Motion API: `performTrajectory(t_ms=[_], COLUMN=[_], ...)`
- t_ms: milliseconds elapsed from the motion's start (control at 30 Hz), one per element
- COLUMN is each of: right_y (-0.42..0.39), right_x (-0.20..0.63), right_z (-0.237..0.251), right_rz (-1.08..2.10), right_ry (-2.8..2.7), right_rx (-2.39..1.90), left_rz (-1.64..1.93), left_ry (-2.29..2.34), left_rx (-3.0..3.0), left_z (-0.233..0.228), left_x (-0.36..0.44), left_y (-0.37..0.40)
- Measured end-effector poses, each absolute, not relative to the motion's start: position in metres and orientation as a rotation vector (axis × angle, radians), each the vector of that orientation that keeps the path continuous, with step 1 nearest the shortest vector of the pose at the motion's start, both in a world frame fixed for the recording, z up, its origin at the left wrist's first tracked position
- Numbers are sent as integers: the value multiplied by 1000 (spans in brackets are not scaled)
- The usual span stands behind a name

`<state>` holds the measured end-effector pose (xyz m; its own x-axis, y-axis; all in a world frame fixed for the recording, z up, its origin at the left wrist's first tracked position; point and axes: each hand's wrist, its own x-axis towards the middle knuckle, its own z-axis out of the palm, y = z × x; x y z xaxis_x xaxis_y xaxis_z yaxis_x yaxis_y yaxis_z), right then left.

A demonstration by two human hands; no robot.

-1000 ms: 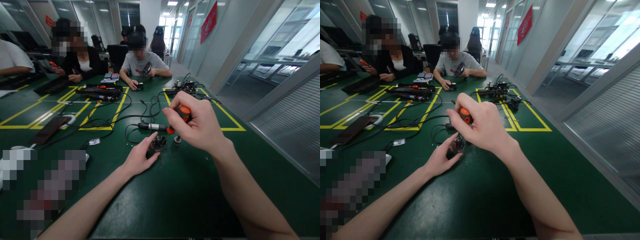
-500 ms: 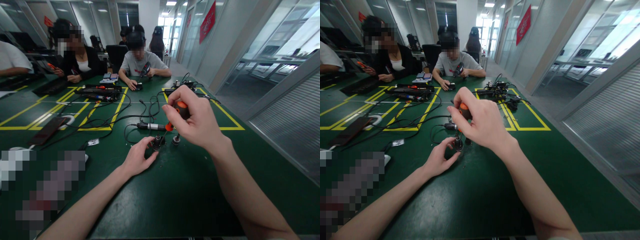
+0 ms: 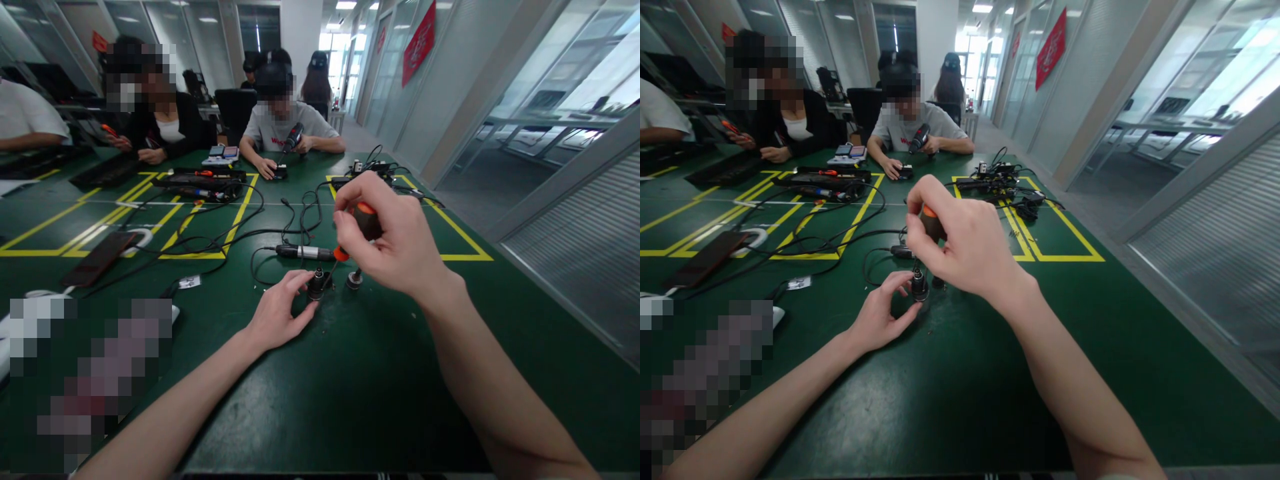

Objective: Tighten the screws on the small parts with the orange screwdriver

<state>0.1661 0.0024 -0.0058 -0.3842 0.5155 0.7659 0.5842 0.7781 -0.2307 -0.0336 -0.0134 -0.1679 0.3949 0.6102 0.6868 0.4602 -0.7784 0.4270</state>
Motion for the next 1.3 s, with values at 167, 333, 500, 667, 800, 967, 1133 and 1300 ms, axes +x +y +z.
performTrajectory(t_ms=[167,333,500,667,800,967,1133,1300], right_y=[4,4,3,4,3,3,1,2], right_x=[167,166,165,166,166,165,165,167], right_z=[-6,-6,-7,-5,-4,-5,-5,-4], right_rz=[-97,-163,-137,-93,-110,-70,-4,-50], right_ry=[-2042,-2032,-2060,-2069,-2075,-2090,-2114,-2072], right_rx=[-810,-852,-838,-836,-839,-852,-866,-891], left_rz=[1325,1260,1255,1241,1274,1216,1250,1239], left_ry=[952,978,984,948,933,965,941,956], left_rx=[2495,2491,2484,2492,2517,2579,2559,2496], left_z=[-167,-168,-168,-167,-166,-165,-165,-165], left_x=[-34,-36,-38,-38,-38,-38,-38,-37], left_y=[-13,-13,-11,-10,-10,-11,-11,-10])
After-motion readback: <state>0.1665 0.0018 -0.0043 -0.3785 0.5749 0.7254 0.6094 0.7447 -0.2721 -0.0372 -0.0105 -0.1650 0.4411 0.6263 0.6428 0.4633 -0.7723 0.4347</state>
